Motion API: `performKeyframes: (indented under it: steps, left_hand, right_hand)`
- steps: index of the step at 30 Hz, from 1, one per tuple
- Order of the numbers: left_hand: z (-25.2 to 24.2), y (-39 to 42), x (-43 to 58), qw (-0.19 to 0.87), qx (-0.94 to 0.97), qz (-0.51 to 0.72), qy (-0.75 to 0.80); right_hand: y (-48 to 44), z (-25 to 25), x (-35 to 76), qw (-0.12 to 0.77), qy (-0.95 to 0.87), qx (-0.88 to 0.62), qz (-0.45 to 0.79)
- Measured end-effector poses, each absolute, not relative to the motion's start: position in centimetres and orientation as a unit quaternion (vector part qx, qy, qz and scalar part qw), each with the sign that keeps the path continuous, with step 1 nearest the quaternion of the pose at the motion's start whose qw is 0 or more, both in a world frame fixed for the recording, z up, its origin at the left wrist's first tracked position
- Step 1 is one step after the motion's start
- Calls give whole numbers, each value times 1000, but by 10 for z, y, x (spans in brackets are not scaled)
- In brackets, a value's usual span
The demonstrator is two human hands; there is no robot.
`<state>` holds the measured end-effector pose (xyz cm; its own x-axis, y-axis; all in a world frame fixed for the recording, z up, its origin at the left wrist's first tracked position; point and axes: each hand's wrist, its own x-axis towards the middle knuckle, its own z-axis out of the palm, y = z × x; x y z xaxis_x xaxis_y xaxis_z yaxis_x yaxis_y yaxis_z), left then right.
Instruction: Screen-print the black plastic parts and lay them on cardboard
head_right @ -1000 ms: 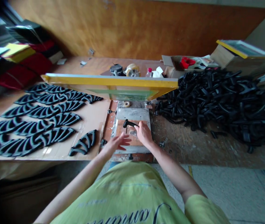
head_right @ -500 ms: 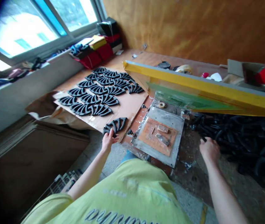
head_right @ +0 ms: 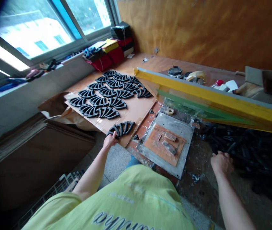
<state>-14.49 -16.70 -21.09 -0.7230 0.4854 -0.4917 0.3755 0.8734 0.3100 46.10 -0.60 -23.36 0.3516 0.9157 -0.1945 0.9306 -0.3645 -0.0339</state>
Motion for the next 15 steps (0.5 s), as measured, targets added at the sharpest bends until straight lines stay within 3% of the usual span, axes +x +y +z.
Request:
performKeyframes:
  steps: [4, 10, 15]
  left_hand:
    - [-201, -170, -144, 266, 226, 76, 934]
    - [-205, -169, -88, 35, 362, 118, 924]
    - [-211, -134, -60, 75, 358, 87, 927]
  right_hand:
    - [-8, -229, 457, 27, 540, 834, -110]
    - [-4, -230, 458, 32, 520, 843, -137]
    - [-3, -233, 462, 13, 528, 837, -142]
